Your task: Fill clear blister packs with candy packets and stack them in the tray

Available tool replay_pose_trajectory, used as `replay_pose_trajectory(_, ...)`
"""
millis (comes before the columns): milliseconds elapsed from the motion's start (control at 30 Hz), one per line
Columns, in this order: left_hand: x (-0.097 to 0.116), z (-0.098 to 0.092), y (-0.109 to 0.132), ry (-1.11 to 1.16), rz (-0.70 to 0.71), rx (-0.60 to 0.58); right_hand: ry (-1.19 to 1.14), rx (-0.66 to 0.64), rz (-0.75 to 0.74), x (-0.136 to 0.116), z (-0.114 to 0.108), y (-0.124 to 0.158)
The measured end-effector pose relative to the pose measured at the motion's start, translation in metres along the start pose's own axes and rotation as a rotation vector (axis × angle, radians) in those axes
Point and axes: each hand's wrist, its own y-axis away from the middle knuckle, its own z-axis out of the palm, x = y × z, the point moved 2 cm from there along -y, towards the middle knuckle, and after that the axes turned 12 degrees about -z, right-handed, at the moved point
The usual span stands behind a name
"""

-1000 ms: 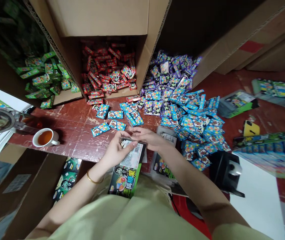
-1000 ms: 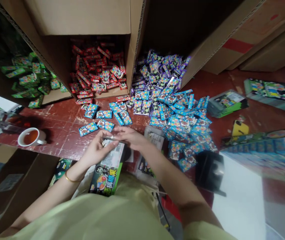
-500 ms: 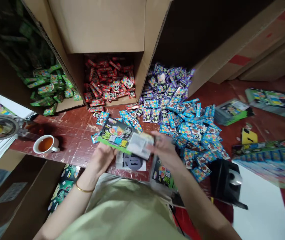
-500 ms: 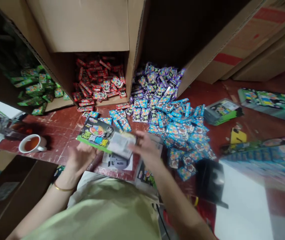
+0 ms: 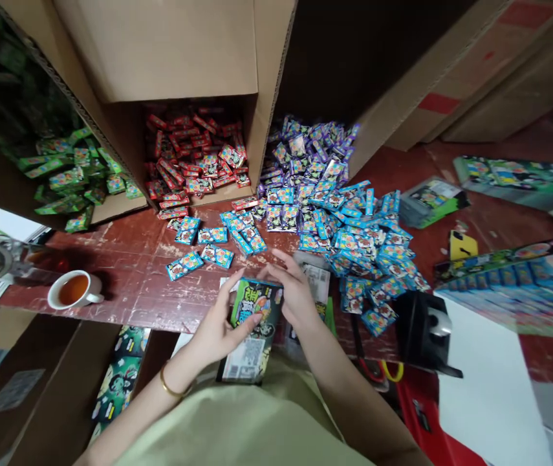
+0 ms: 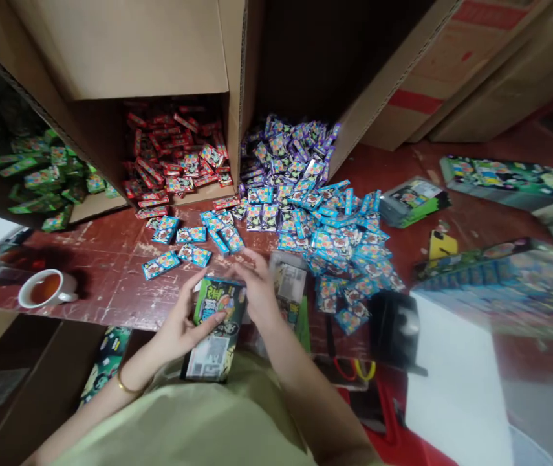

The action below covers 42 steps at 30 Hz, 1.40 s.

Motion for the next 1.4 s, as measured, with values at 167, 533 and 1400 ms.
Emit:
replay_pose_trajectory(167,-0.009,-0.017,-0.018,-0.104,-0.062,0.131,0.14,0.143,-0.464,0.017,0.002,0.036)
replay_pose_trajectory(533,-0.016,-0.01,-0.031,0.355,0.145,0.282,0.147,0.05,-0.622,0.021,0.003,0.039)
replay_pose_trajectory(1400,-0.003,-0.014,-0.033,0.312,-0.162,0.244,0.115,-0.115,-0.112,0.012,-0.02,0.017)
